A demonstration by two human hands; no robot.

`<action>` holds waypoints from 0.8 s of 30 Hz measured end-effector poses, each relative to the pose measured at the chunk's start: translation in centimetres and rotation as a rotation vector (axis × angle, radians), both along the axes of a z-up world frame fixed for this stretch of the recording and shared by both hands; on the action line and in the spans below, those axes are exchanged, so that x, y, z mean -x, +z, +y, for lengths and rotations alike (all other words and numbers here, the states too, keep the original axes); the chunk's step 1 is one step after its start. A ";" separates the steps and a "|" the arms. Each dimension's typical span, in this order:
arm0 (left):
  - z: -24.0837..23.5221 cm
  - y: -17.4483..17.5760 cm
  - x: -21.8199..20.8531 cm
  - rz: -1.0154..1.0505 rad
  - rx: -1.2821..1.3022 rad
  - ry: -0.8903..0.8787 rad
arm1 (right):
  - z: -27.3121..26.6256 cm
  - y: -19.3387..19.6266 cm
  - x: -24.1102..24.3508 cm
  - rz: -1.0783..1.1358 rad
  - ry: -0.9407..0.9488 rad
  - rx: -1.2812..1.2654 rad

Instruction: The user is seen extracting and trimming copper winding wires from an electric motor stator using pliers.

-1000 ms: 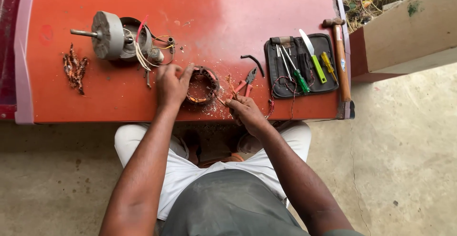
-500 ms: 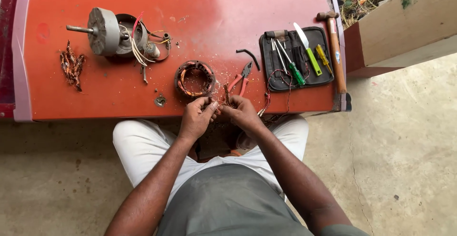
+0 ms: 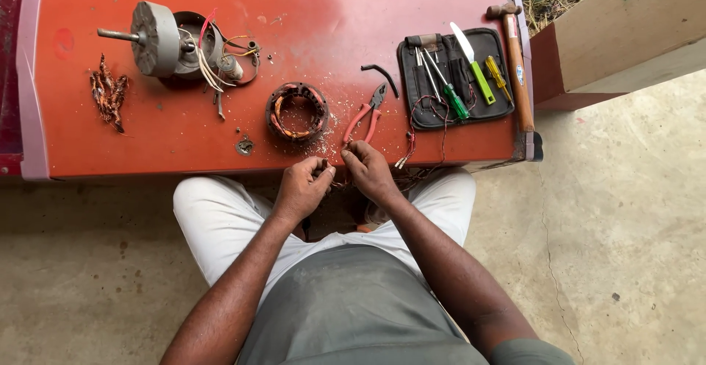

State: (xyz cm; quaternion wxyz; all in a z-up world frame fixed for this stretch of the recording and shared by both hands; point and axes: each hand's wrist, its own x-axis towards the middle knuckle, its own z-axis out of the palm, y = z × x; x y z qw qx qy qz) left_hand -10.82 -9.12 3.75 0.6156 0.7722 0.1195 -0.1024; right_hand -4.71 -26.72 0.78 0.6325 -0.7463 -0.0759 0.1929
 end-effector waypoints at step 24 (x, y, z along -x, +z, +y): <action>1.0 1.5 -0.2 -0.133 0.254 0.064 | 0.2 5.1 -1.1 -0.116 0.302 0.157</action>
